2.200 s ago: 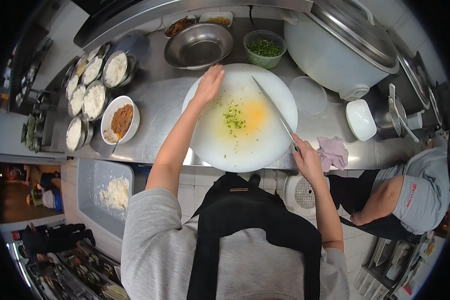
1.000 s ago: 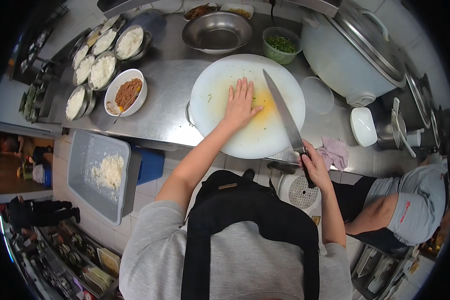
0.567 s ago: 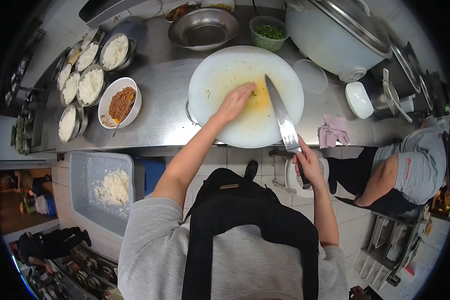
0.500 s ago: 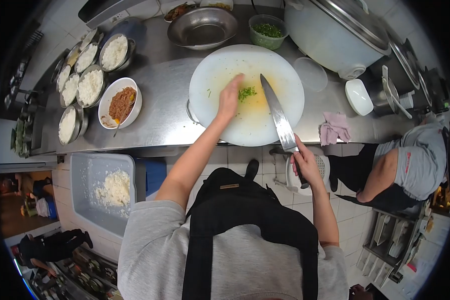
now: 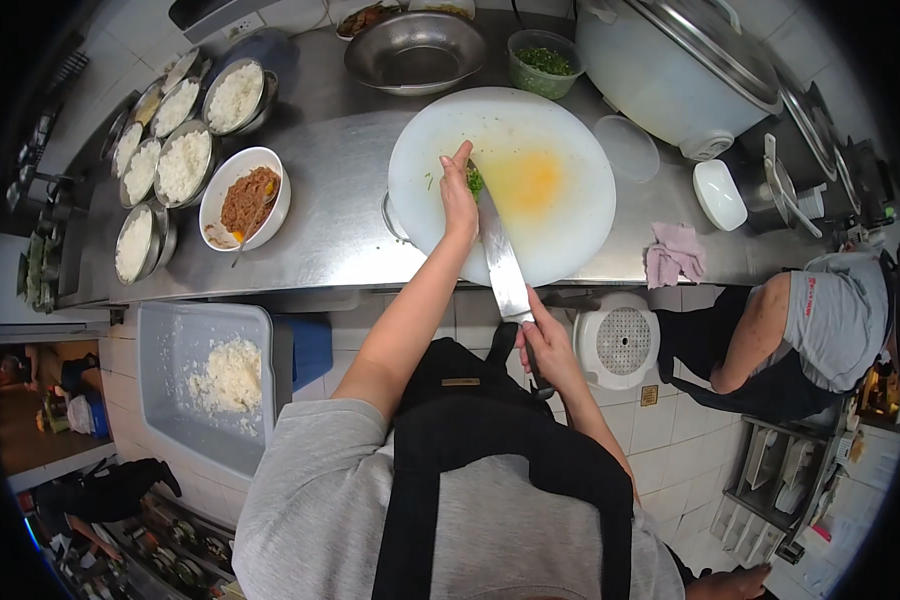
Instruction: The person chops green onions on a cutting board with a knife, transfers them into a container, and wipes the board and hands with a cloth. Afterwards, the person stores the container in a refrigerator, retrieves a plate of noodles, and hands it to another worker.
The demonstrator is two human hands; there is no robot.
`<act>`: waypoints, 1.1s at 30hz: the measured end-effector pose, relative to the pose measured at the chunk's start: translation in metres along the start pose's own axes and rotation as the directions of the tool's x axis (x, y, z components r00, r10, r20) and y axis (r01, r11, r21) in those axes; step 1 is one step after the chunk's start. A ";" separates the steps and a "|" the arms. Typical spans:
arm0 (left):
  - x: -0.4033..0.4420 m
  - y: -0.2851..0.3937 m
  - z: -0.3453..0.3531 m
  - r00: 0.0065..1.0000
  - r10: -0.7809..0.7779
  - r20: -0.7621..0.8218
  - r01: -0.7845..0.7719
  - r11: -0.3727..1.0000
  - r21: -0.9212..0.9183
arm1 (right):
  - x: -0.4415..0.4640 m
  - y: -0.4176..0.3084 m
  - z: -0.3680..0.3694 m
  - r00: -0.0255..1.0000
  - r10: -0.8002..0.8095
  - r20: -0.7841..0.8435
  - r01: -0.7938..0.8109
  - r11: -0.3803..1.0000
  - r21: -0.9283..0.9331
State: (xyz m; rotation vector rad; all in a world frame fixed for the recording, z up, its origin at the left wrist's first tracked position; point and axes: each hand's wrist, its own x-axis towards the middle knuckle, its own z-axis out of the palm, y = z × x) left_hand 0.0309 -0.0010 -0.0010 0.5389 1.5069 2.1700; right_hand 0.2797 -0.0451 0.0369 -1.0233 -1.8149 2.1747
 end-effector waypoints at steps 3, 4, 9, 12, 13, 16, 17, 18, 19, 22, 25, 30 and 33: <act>-0.001 0.002 0.003 0.999 -0.001 -0.032 0.000 1.000 -0.028 | 0.001 -0.008 0.004 0.999 -0.009 0.041 0.007 0.999 0.044; 0.000 0.003 0.006 0.997 -0.009 -0.080 0.001 0.995 -0.097 | 0.002 -0.013 0.002 0.999 -0.014 0.036 0.012 0.999 0.045; 0.041 0.019 0.062 0.994 0.047 -0.096 -0.074 0.950 -0.305 | 0.011 -0.058 -0.032 0.998 -0.061 -0.025 0.059 0.996 -0.060; 0.092 0.033 0.118 0.988 0.152 -0.025 -0.152 0.933 -0.328 | 0.037 -0.097 -0.069 0.986 -0.146 -0.084 0.136 0.984 -0.114; 0.111 0.035 0.137 0.985 0.173 -0.014 -0.168 0.927 -0.336 | 0.046 -0.112 -0.080 0.983 -0.161 -0.086 0.149 0.981 -0.124; 0.167 0.029 0.182 0.980 0.198 -0.022 -0.195 0.930 -0.310 | 0.084 -0.158 -0.115 0.963 -0.261 -0.067 0.226 0.918 -0.326; 0.185 0.022 0.192 0.980 0.195 -0.027 -0.195 0.946 -0.260 | 0.100 -0.168 -0.125 0.957 -0.282 -0.070 0.244 0.911 -0.333; 0.200 0.016 0.200 0.993 0.112 -0.045 -0.121 0.953 -0.279 | 0.117 -0.177 -0.133 0.955 -0.291 -0.058 0.248 0.890 -0.384; 0.215 0.007 0.200 0.995 0.094 -0.022 -0.097 0.971 -0.217 | 0.133 -0.186 -0.142 0.955 -0.294 -0.044 0.247 0.868 -0.431; 0.246 -0.013 0.186 0.997 -0.065 0.033 0.066 0.996 -0.061 | 0.163 -0.204 -0.166 0.978 -0.203 -0.048 0.178 0.931 -0.318; 0.253 -0.023 0.182 0.993 0.010 0.117 0.000 0.996 -0.086 | 0.175 -0.210 -0.180 0.985 -0.158 -0.066 0.143 0.973 -0.182; 0.237 -0.018 0.216 0.960 0.032 0.279 -0.003 0.995 -0.104 | 0.177 -0.228 -0.189 0.993 -0.099 0.057 0.103 0.992 -0.068; 0.238 -0.030 0.220 0.988 0.022 0.154 -0.036 0.996 0.087 | 0.178 -0.226 -0.198 0.992 -0.081 0.092 0.089 0.992 -0.089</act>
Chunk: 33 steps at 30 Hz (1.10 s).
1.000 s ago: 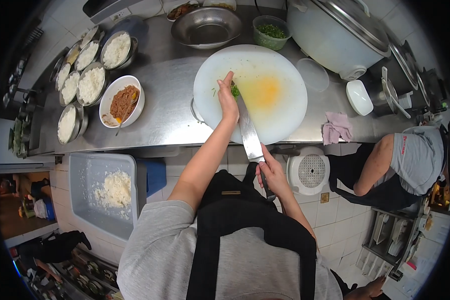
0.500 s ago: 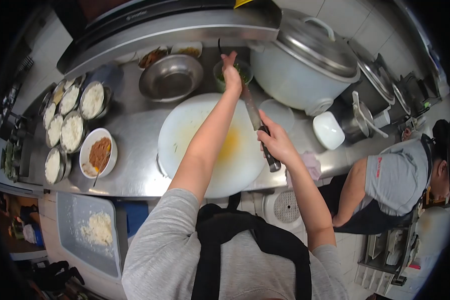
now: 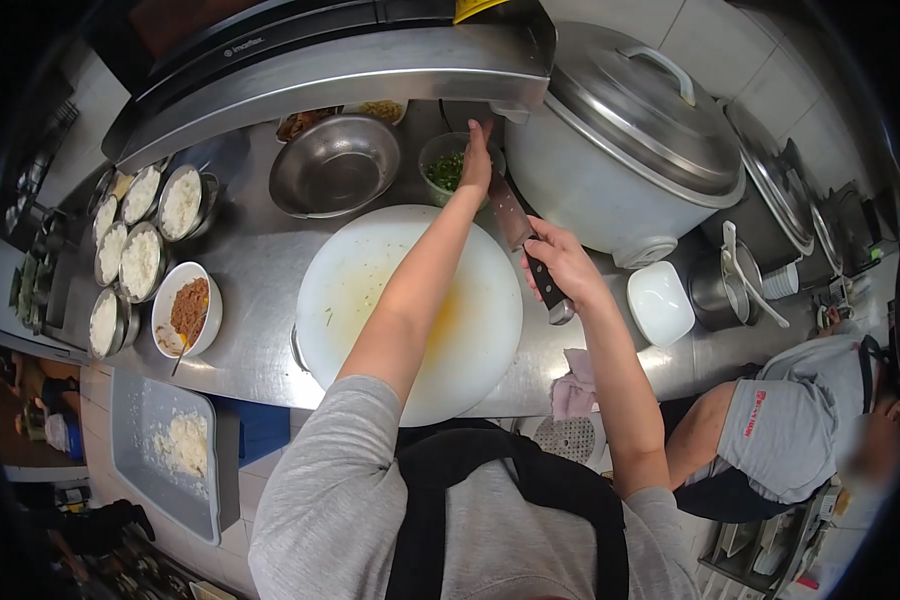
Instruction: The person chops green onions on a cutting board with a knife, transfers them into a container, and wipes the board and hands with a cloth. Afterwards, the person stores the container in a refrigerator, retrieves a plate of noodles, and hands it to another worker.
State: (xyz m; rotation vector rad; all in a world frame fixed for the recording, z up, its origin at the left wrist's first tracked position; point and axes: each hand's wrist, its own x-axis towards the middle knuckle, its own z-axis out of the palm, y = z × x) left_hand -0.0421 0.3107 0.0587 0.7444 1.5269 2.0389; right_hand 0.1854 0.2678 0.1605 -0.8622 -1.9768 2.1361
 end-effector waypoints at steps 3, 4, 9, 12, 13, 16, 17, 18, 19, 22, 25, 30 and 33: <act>0.006 -0.004 -0.007 0.998 -0.063 0.015 0.064 0.998 -0.022 | -0.009 0.004 -0.012 1.000 -0.019 0.019 0.019 1.000 0.000; 0.010 -0.006 -0.010 0.998 -0.064 0.011 0.065 0.995 -0.076 | -0.014 0.005 -0.014 0.999 -0.026 0.019 0.026 1.000 0.016; 0.027 -0.009 -0.034 0.991 -0.131 0.038 0.132 0.847 -0.515 | -0.037 0.023 -0.006 0.980 -0.190 -0.062 0.182 0.976 -0.122; 0.020 -0.002 -0.040 0.988 -0.138 0.065 0.152 0.839 -0.523 | -0.038 0.035 0.003 0.968 -0.238 -0.086 0.219 0.959 -0.180; 0.023 -0.003 -0.042 0.989 -0.134 0.065 0.148 0.843 -0.518 | -0.034 0.040 0.007 0.959 -0.278 -0.050 0.259 0.937 -0.234; 0.026 -0.005 -0.047 0.981 -0.175 0.084 0.193 0.831 -0.521 | -0.030 0.039 0.016 0.977 -0.214 0.007 0.203 0.917 -0.343; 0.026 -0.005 -0.049 0.974 -0.216 0.064 0.212 0.788 -0.578 | -0.024 0.049 0.016 0.945 -0.326 0.011 0.303 0.866 -0.399; 0.026 -0.003 -0.050 0.965 -0.257 0.048 0.228 0.740 -0.633 | -0.021 0.052 0.017 0.925 -0.381 0.017 0.351 0.835 -0.424; 0.025 -0.002 -0.051 0.966 -0.255 0.047 0.227 0.742 -0.631 | -0.018 0.055 0.018 0.900 -0.434 0.022 0.397 0.800 -0.450; 0.015 0.002 -0.057 0.950 -0.302 0.086 0.268 0.638 -0.722 | -0.014 0.058 0.021 0.896 -0.442 0.045 0.409 0.781 -0.471; 0.008 0.005 -0.063 0.953 -0.290 0.085 0.260 0.646 -0.718 | -0.013 0.059 0.024 0.879 -0.471 0.072 0.436 0.734 -0.520; 0.008 0.017 -0.067 0.928 -0.361 0.097 0.320 0.633 -0.705 | -0.004 0.065 0.018 0.868 -0.491 0.071 0.423 0.657 -0.624; 0.017 0.025 -0.066 0.878 -0.477 0.045 0.377 0.629 -0.680 | 0.001 0.070 0.014 0.865 -0.501 0.012 0.397 0.672 -0.625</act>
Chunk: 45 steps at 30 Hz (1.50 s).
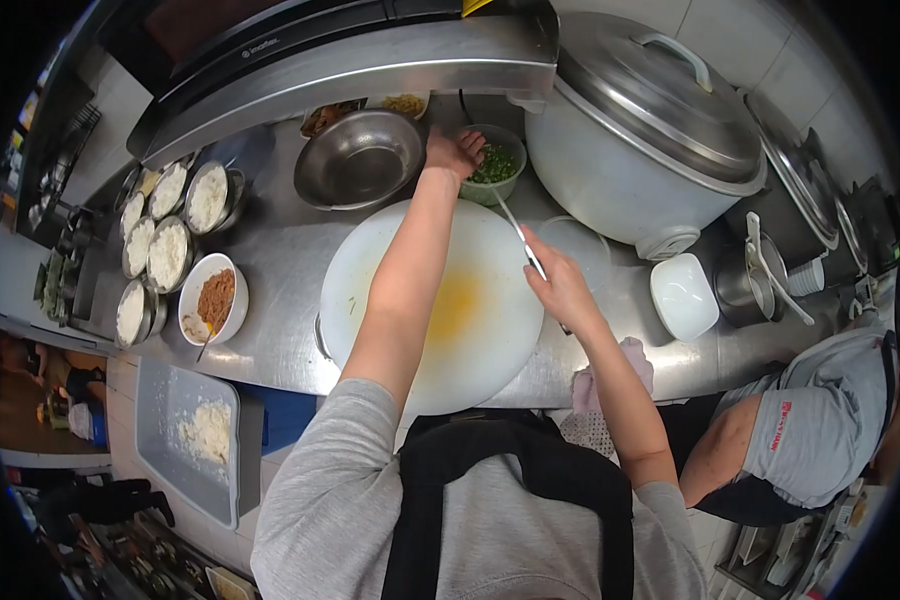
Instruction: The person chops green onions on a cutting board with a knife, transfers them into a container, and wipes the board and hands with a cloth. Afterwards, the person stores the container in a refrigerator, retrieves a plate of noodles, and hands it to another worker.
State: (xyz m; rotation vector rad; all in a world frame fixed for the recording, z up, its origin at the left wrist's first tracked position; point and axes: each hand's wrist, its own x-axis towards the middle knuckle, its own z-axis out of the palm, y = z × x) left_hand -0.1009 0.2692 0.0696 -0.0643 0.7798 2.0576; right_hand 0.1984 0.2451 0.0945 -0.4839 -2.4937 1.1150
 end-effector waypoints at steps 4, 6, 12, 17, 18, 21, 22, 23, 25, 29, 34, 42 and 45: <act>0.011 -0.004 0.005 0.965 0.262 -0.032 -0.243 0.928 0.281 | -0.002 0.010 0.001 0.988 -0.097 -0.124 0.091 0.994 -0.053; -0.004 -0.010 0.011 0.765 0.631 0.127 -0.492 0.446 0.747 | -0.011 -0.004 -0.002 0.994 0.090 -0.065 -0.084 0.992 0.092; 0.014 0.012 -0.008 0.709 0.353 0.610 -0.467 -0.414 0.782 | -0.028 -0.011 0.017 0.936 0.349 -0.031 -0.302 0.848 0.436; -0.028 0.044 -0.014 0.748 0.369 0.551 -0.489 -0.254 0.834 | -0.078 -0.012 0.032 0.983 0.170 -0.062 -0.156 0.971 0.183; -0.040 0.052 -0.026 0.775 0.383 0.503 -0.521 -0.064 0.851 | -0.084 -0.015 0.034 0.999 0.000 -0.047 -0.002 0.999 -0.042; -0.123 0.062 -0.066 0.941 0.207 0.269 -0.330 0.748 0.576 | -0.095 -0.024 0.055 0.984 -0.041 0.173 0.095 0.942 -0.322; -0.142 0.060 -0.077 0.952 0.086 0.295 -0.210 0.884 0.418 | -0.094 -0.018 0.067 0.981 -0.049 0.186 0.116 0.921 -0.371; -0.156 0.057 -0.088 0.942 -0.023 0.334 -0.065 0.966 0.249 | -0.093 -0.020 0.068 0.983 -0.042 0.181 0.108 0.921 -0.373; -0.175 0.046 -0.106 0.952 -0.049 0.303 0.009 0.991 0.133 | -0.087 -0.025 0.075 0.980 -0.042 0.195 0.130 0.875 -0.467; -0.192 0.038 -0.136 0.972 -0.095 0.215 0.101 0.995 -0.022 | -0.120 0.019 0.024 0.949 0.009 -0.314 -0.215 0.747 -0.629; -0.193 0.027 -0.147 0.965 -0.167 0.203 0.175 0.984 -0.021 | -0.182 0.119 0.006 0.833 0.154 -0.532 -0.494 0.642 -0.587; -0.199 -0.013 -0.117 0.933 -0.184 0.310 0.146 0.979 0.142 | -0.003 -0.114 0.105 0.855 -0.336 -0.395 0.354 0.935 -0.030; -0.192 -0.024 -0.144 0.936 -0.083 0.342 0.054 0.994 0.092 | 0.050 -0.080 0.223 0.734 -0.314 -0.602 -0.300 0.645 -0.703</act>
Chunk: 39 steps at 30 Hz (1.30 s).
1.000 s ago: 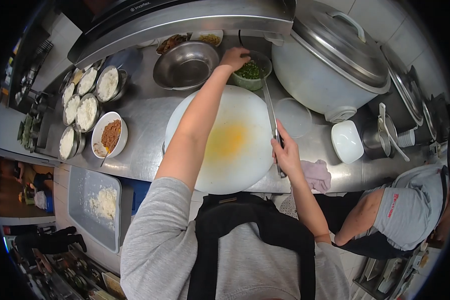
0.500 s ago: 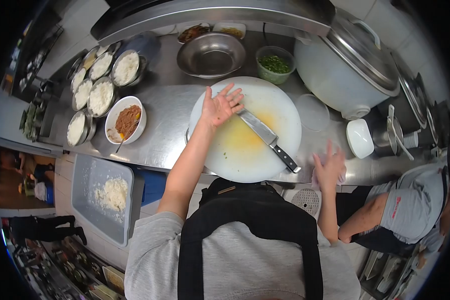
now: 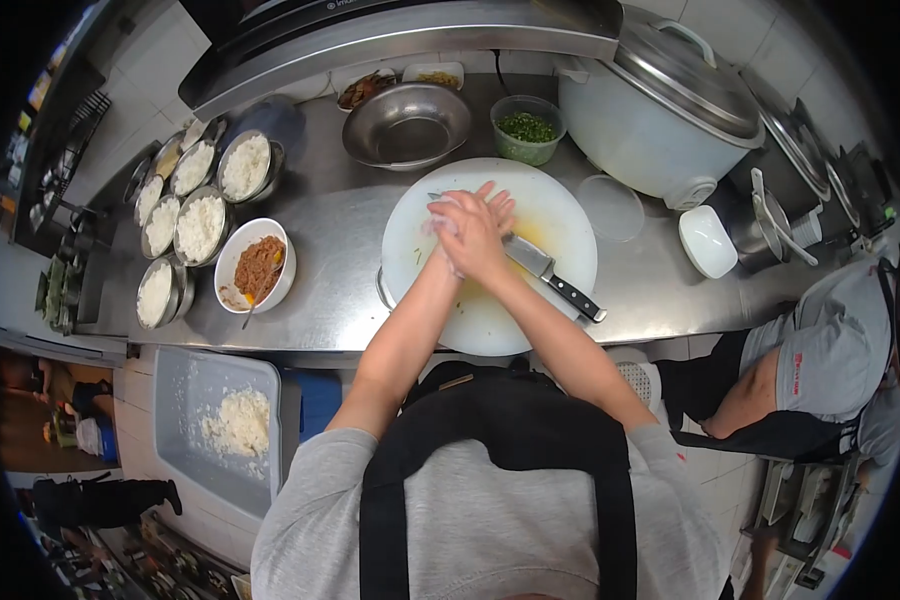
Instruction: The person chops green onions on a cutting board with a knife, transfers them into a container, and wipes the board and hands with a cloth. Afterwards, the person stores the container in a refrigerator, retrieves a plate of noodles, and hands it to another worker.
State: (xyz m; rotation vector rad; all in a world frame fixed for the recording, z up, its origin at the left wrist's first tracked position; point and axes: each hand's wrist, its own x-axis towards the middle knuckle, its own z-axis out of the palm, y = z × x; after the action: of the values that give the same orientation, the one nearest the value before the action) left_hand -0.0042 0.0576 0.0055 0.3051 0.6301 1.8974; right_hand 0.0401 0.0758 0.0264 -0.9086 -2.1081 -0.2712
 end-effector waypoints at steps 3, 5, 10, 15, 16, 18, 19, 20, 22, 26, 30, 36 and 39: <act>-0.016 0.023 0.011 0.988 -0.091 -0.123 0.082 0.993 -0.082 | 0.017 0.025 -0.006 0.920 -0.165 0.355 -0.211 0.554 0.805; -0.032 0.026 0.007 0.983 -0.169 -0.071 0.163 0.983 -0.080 | 0.016 0.041 0.002 0.918 -0.177 0.356 -0.183 0.606 0.774; -0.059 0.063 0.015 0.975 -0.223 -0.023 0.224 0.973 0.057 | 0.062 0.063 -0.005 0.957 -0.039 0.288 -0.196 0.645 0.739; -0.054 0.079 0.049 0.944 -0.182 -0.276 0.272 0.903 0.334 | 0.058 0.012 -0.033 0.950 -0.295 0.107 0.048 0.471 0.881; -0.054 0.077 0.047 0.942 -0.200 -0.270 0.287 0.896 0.339 | 0.052 0.013 -0.030 0.922 -0.313 0.227 -0.004 0.579 0.815; -0.051 0.077 0.046 0.925 -0.316 -0.209 0.344 0.932 0.116 | 0.051 0.021 -0.023 0.888 -0.309 0.340 -0.042 0.681 0.731; -0.052 0.080 0.046 0.925 -0.352 -0.146 0.355 0.935 -0.010 | 0.049 0.029 -0.020 0.914 -0.273 0.302 -0.024 0.704 0.710; -0.054 0.082 0.046 0.922 -0.360 -0.141 0.364 0.932 -0.003 | 0.049 0.037 -0.016 0.936 -0.238 0.258 -0.004 0.727 0.686; -0.062 0.084 0.047 0.971 -0.238 0.016 0.239 0.967 -0.086 | 0.056 0.048 -0.016 0.952 -0.042 0.304 -0.188 0.703 0.686; -0.055 0.078 0.045 0.995 -0.013 -0.095 -0.001 0.990 -0.143 | 0.036 0.017 -0.023 0.910 0.228 0.345 -0.359 0.021 0.933; -0.044 0.060 0.045 0.965 0.163 -0.208 -0.230 0.903 -0.362 | 0.007 0.000 -0.016 0.939 0.204 0.277 -0.328 0.286 0.900; -0.076 0.038 0.045 0.998 -0.032 0.058 0.054 0.904 -0.424 | 0.063 0.046 -0.008 0.787 0.269 0.555 -0.585 0.040 0.810; -0.058 0.047 0.010 0.994 0.107 -0.035 -0.100 0.694 -0.713 | 0.047 0.027 -0.031 0.923 0.273 0.270 -0.313 0.128 0.941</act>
State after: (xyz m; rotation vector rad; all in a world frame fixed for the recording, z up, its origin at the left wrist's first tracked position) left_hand -0.0121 -0.0060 0.0445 -0.1679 -0.1804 2.0928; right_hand 0.0575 0.1053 0.0786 -0.4294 -1.5004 1.2621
